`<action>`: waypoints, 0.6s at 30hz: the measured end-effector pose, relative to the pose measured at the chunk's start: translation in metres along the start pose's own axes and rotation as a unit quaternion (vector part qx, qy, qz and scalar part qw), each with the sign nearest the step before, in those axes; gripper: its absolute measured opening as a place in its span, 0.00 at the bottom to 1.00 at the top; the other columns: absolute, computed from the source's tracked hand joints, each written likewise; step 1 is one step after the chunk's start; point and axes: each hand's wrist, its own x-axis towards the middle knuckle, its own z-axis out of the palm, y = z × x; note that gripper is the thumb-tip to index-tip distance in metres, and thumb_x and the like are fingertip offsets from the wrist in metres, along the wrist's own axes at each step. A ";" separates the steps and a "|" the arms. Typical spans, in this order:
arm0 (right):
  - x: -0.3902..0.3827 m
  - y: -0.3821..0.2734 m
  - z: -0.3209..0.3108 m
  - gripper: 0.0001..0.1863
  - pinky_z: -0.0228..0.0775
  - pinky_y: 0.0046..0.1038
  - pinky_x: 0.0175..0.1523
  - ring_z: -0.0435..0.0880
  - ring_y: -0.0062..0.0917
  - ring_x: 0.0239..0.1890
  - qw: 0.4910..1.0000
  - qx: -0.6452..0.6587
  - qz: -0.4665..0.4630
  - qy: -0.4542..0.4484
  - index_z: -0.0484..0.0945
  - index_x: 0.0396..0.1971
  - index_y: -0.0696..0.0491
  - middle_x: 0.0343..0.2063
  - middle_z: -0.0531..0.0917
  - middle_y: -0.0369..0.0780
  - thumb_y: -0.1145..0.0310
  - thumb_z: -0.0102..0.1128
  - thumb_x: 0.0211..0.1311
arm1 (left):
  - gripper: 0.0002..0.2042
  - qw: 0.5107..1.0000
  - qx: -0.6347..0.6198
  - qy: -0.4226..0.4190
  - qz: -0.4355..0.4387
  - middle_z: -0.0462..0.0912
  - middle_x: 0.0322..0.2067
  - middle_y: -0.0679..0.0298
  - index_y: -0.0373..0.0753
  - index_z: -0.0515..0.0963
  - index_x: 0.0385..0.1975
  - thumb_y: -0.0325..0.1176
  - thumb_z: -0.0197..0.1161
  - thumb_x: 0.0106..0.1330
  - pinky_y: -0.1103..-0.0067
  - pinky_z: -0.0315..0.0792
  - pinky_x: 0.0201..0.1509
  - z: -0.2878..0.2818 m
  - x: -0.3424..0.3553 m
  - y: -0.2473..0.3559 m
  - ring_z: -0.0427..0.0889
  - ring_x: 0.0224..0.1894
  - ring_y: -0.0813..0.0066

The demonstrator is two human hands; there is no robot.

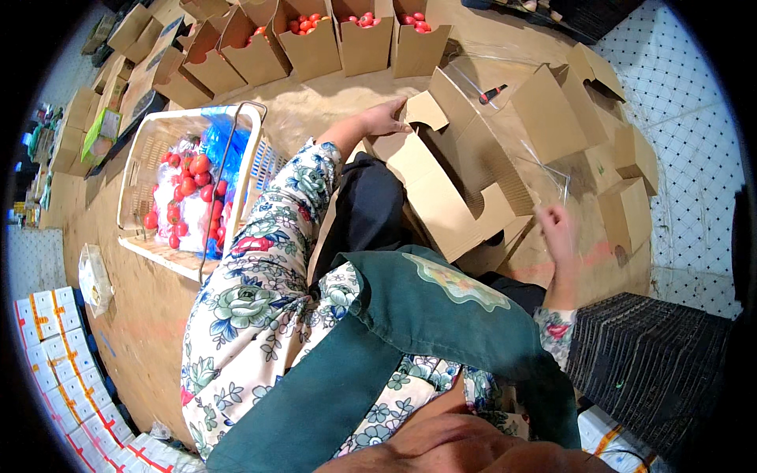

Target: The person sits on the floor and uses a handheld tape dispenser to seal cardboard boxes. They fold the flaps of the boxes and apply tape to the seams to close them securely. The person handles multiple boxes in succession, moving them aside after sealing.

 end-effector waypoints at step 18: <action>0.023 -0.042 0.130 0.37 0.41 0.46 0.64 0.51 0.39 0.64 0.900 -0.288 -0.326 -0.025 0.60 0.59 0.46 0.61 0.58 0.42 0.48 0.58 0.50 | 0.38 0.997 -0.051 0.031 -0.043 0.75 0.46 0.55 0.38 0.57 0.60 0.45 0.68 0.51 0.74 0.65 0.53 0.007 0.006 -0.010 0.73 0.48 0.66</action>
